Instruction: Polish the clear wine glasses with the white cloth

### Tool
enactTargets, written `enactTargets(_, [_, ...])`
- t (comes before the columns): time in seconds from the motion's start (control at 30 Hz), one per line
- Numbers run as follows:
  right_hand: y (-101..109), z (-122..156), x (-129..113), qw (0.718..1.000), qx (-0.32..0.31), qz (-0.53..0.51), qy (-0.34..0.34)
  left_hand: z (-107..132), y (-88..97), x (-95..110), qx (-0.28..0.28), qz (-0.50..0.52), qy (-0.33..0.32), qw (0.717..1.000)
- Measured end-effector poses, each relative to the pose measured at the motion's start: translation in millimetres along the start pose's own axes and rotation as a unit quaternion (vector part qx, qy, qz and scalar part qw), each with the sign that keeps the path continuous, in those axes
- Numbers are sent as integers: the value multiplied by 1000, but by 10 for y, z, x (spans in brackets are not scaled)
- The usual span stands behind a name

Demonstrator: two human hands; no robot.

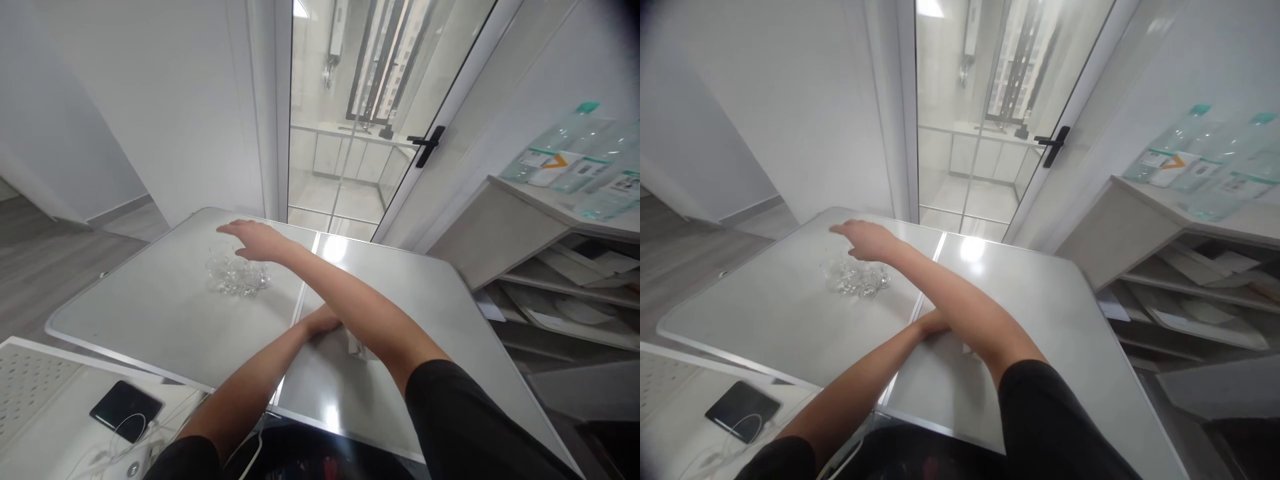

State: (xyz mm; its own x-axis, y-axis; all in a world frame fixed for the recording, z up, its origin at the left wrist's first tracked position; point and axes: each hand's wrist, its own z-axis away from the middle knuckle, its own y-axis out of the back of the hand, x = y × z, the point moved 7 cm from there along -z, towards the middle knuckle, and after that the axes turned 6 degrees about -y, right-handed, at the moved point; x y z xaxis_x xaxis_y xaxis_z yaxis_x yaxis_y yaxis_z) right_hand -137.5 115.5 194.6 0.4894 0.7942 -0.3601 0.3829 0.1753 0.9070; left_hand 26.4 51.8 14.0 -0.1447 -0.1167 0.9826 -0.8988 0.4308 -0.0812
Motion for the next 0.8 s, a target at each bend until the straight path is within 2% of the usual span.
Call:
enactTargets(0.1, [405, 521, 84, 986, 156, -56, 27, -97, 120, -71, 86, 94, 5, 992])
enactTargets(0.13, [503, 760, 176, 976, 205, -73, 29, -127, 190, -92, 125, 116, -1, 985])
enactTargets(0.2, [620, 1309, 508, 944, 313, -99, -26, -172, 332, -109, 190, 147, -25, 970])
enactTargets(0.27, [566, 1883, 926, 903, 394, -120, -122, -191, 439, -100, 230, 176, -57, 956])
enactTargets(0.3, [471, 2144, 1126, 882, 416, -137, -172, -192, 473, -90, 240, 192, -72, 949])
enactTargets(0.33, [334, 2363, 1303, 866, 421, -168, -212, -190, 489, -80, 242, 207, -84, 944])
enactTargets(0.4, [-34, 2656, 1582, 831, 391, -283, -274, -185, 468, -73, 222, 223, -87, 945])
enactTargets(0.5, [-552, 2809, 1745, 759, 349, -452, -314, -172, 379, -94, 167, 209, -61, 962])
enactTargets(0.57, [-754, 2748, 1703, 746, 309, -516, -288, -159, 346, -110, 142, 182, -45, 972])
enactTargets(0.63, [-851, 2693, 1657, 716, 293, -578, -258, -139, 371, -105, 148, 148, -44, 977])
enactTargets(0.73, [-865, 2724, 1670, 631, 328, -661, -240, -95, 469, 9, 195, 35, -91, 976])
enactTargets(0.8, [-846, 2771, 1697, 588, 351, -690, -234, -70, 460, 128, 194, -76, -139, 968])
